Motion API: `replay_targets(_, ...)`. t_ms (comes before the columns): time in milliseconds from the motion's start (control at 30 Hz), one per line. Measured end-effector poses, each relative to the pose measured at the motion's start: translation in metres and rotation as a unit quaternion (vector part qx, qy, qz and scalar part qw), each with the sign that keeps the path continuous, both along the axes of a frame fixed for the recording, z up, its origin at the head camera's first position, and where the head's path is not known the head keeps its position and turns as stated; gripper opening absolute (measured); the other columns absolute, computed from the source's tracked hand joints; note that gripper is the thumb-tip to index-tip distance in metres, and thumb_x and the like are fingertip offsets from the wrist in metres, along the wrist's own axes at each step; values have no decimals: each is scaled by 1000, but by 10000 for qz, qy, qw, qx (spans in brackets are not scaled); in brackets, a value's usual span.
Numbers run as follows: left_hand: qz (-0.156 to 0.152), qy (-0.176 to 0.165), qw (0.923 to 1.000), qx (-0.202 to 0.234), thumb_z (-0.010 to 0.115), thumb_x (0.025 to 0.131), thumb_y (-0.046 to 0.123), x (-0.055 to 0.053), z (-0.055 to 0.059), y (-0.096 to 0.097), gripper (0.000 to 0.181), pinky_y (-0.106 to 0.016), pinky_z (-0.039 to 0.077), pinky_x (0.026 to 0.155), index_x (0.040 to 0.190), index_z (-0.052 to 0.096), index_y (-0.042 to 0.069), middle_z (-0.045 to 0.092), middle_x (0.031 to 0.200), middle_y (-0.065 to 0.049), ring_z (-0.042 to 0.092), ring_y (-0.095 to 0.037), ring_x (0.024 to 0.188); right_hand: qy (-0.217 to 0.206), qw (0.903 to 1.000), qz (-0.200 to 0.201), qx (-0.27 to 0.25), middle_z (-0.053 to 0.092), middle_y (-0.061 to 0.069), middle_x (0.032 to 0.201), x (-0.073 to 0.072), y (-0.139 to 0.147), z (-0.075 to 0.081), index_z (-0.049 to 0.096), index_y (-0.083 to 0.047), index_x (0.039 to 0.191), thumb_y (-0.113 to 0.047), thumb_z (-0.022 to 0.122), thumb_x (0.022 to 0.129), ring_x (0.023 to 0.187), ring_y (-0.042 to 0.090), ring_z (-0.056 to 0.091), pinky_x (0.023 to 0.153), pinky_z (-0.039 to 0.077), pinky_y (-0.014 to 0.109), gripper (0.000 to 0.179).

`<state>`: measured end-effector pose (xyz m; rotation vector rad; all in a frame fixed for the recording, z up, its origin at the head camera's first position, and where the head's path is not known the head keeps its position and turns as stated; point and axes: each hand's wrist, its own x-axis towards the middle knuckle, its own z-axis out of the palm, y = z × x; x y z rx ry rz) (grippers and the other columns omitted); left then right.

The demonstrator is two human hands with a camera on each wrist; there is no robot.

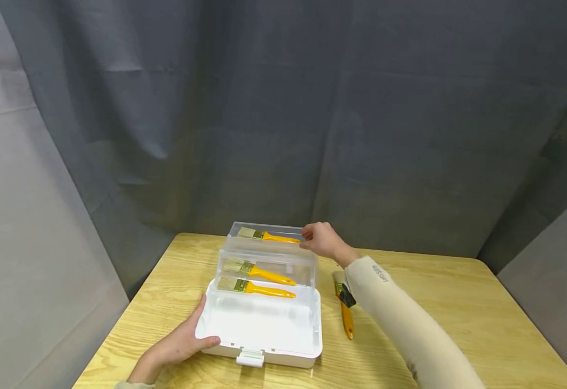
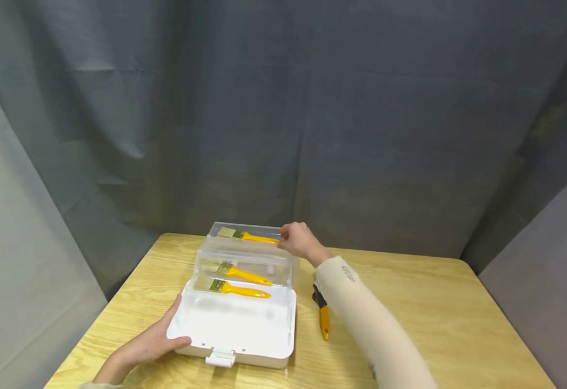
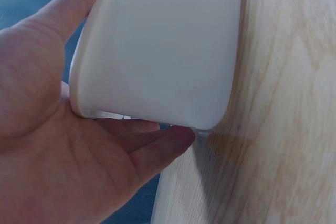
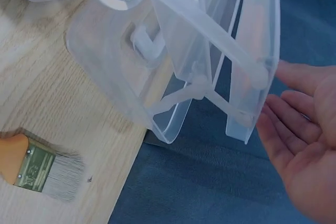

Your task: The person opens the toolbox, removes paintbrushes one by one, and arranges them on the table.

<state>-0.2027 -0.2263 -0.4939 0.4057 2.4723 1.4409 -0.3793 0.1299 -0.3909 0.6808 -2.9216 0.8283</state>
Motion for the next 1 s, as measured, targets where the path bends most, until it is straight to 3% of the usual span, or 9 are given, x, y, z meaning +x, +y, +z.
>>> replay_targets(333, 32, -54, 10000, 60, 74, 83, 24, -2, 1, 2, 107, -57, 11, 108, 149, -8, -2, -5, 153, -27, 7, -42, 138, 214, 9985, -32, 513, 69, 11, 101, -6, -11, 0, 68, 0, 111, -14, 74, 81, 91, 23, 64, 81, 52, 37, 34)
replay_targets(433, 57, -62, 10000, 52, 74, 83, 23, -2, 1, 2, 108, -58, 11, 108, 149, -8, -2, -5, 153, -27, 8, -43, 138, 366, 9970, 73, 679, 67, 4, 84, -8, -14, -1, 71, -3, 96, -15, 74, 81, 75, 19, 61, 71, 51, 33, 20)
replay_targets(500, 62, -48, 10000, 32, 74, 83, 23, -3, 1, 2, 108, -58, 11, 108, 149, -8, -2, -5, 153, -27, 7, -43, 138, 426, 9961, 145, 758, 57, -1, 67, -8, -16, -3, 68, -5, 81, -15, 72, 82, 61, 15, 52, 59, 44, 29, 11)
replay_targets(600, 57, -61, 10000, 27, 73, 83, 25, -3, 0, 3, 108, -57, 9, 108, 149, -8, -2, -5, 153, -27, 6, -42, 138, 510, 9943, 200, 916, 36, -3, 55, -8, -18, -6, 56, -9, 67, -14, 69, 84, 51, 14, 36, 51, 30, 28, 21)
replay_targets(833, 19, -37, 10000, -15, 73, 84, 26, -2, 2, 5, 108, -57, 10, 108, 149, -9, -2, -5, 153, -28, 6, -43, 138, 626, 9926, 190, 1026, 57, 0, 66, -6, -20, -9, 69, -6, 83, -7, 67, 83, 58, 16, 47, 59, 42, 30, 2)
replay_targets(1000, 25, -29, 10000, -50, 73, 84, 25, -1, 4, 5, 107, -57, 11, 108, 149, -8, -2, -5, 153, -28, 7, -43, 138, 515, 9966, 105, 640, 69, 6, 90, -6, -18, -10, 73, -7, 97, -3, 65, 83, 75, 18, 61, 73, 52, 34, 16)
